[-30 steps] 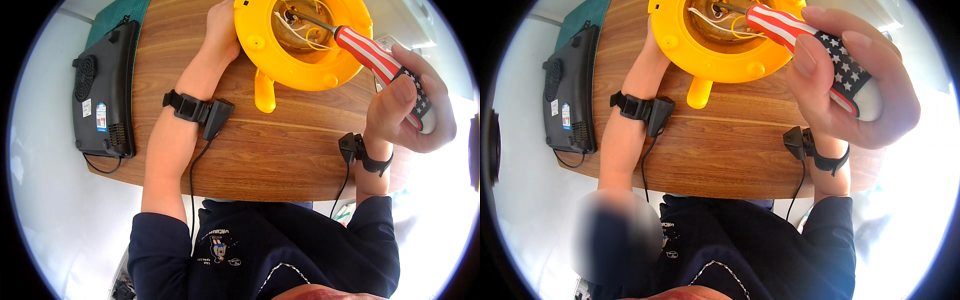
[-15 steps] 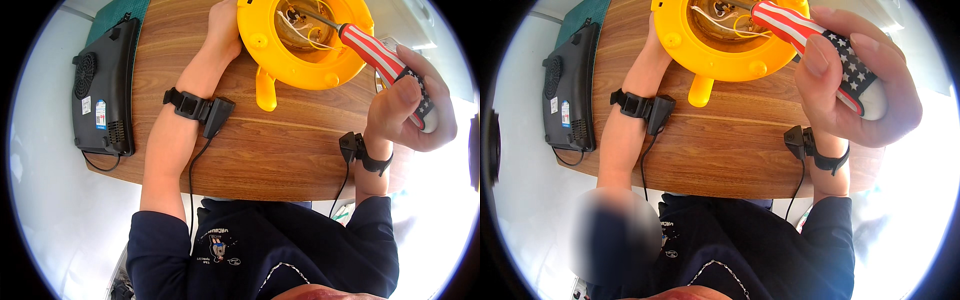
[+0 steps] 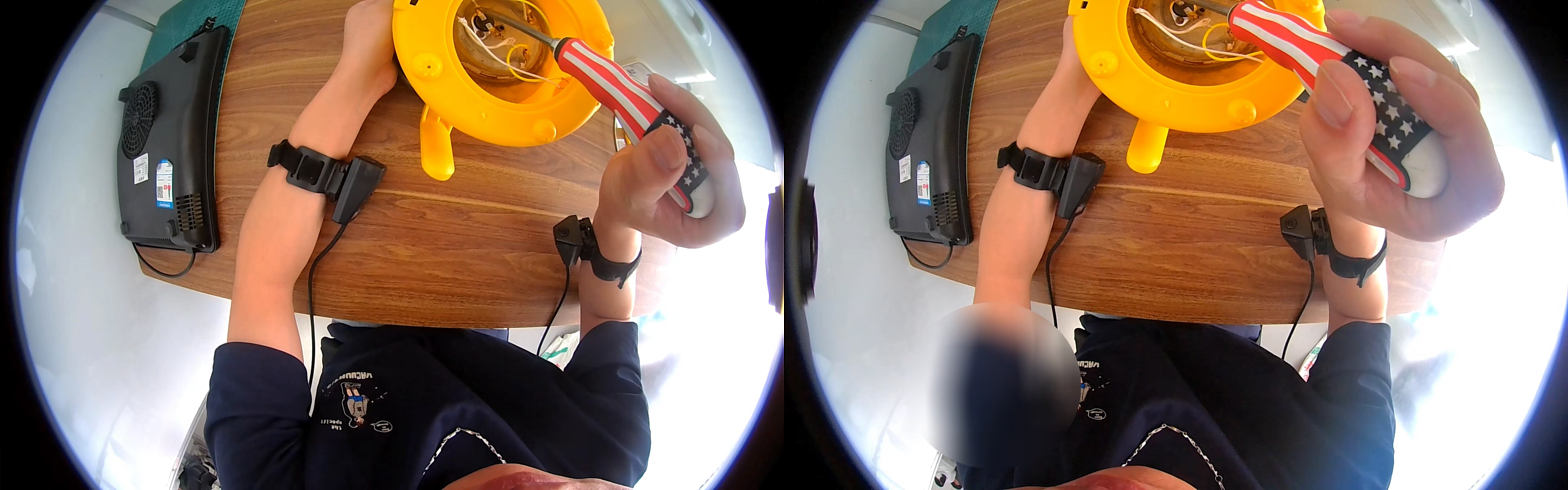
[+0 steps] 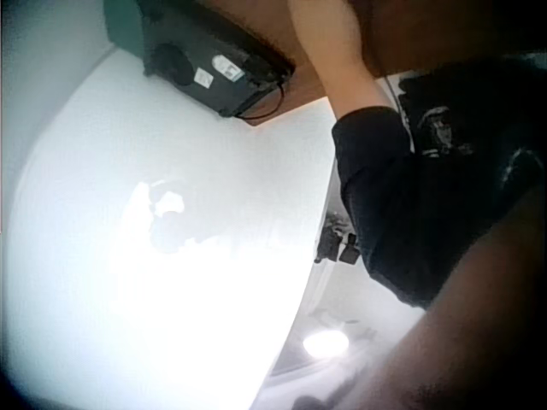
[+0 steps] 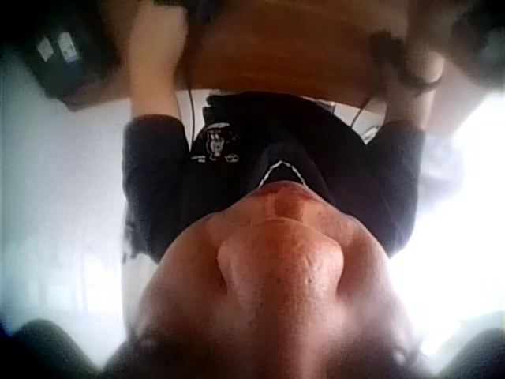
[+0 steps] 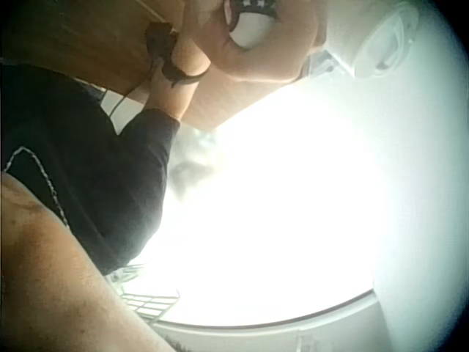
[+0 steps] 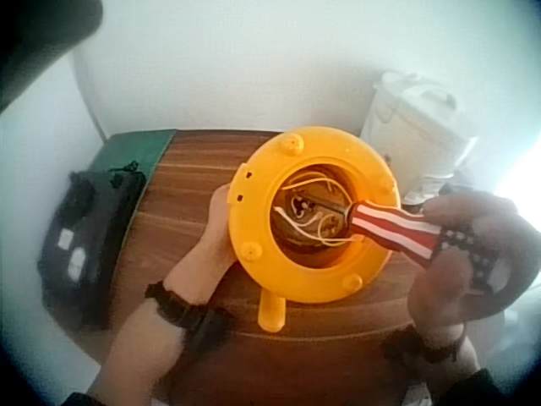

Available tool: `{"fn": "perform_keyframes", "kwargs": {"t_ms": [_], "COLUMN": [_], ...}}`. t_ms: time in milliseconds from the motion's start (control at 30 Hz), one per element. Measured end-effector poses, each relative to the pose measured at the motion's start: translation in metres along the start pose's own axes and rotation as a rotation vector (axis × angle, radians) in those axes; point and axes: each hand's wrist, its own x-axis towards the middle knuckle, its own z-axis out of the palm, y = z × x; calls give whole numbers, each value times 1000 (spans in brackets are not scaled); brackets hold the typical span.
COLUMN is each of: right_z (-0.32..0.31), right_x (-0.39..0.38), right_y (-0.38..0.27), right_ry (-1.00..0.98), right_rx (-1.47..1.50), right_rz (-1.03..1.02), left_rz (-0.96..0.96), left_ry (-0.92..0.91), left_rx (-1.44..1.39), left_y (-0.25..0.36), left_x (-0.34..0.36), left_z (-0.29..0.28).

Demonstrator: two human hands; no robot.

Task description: The person uses a screwdriver to remove screws from the base of a yellow electric kettle, detaches the base, and then reattaches it by screwing the screws back in. The person also handles the kettle's glass lid and places it on the table.

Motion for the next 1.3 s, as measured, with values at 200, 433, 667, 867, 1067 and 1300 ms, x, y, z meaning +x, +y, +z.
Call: {"fn": "perform_keyframes", "kwargs": {"t_ms": [200,433,667,867,1067,1300], "right_z": [7,10,16,23,36,41], "right_x": [7,9,3,-6,-19,-23], "right_y": [-16,-26,-39,-36,-31,-46], "right_ry": [-22,-52,-22,60,254,220], "right_rx": [5,-3,-13,28,93,108], "right_rz": [103,85,96,72,137,128], "left_rz": [-1,58,65,65,94,98], "left_ry": [-40,-66,-66,-86,-108,-91], "left_rx": [-23,29,7,-20,-60,-57], "left_y": [-2,-3,-5,-5,-10,-11], "left_x": [1,-2,-2,-2,-1,4], "left_z": [-3,-6,-8,-5,-12,-10]}}
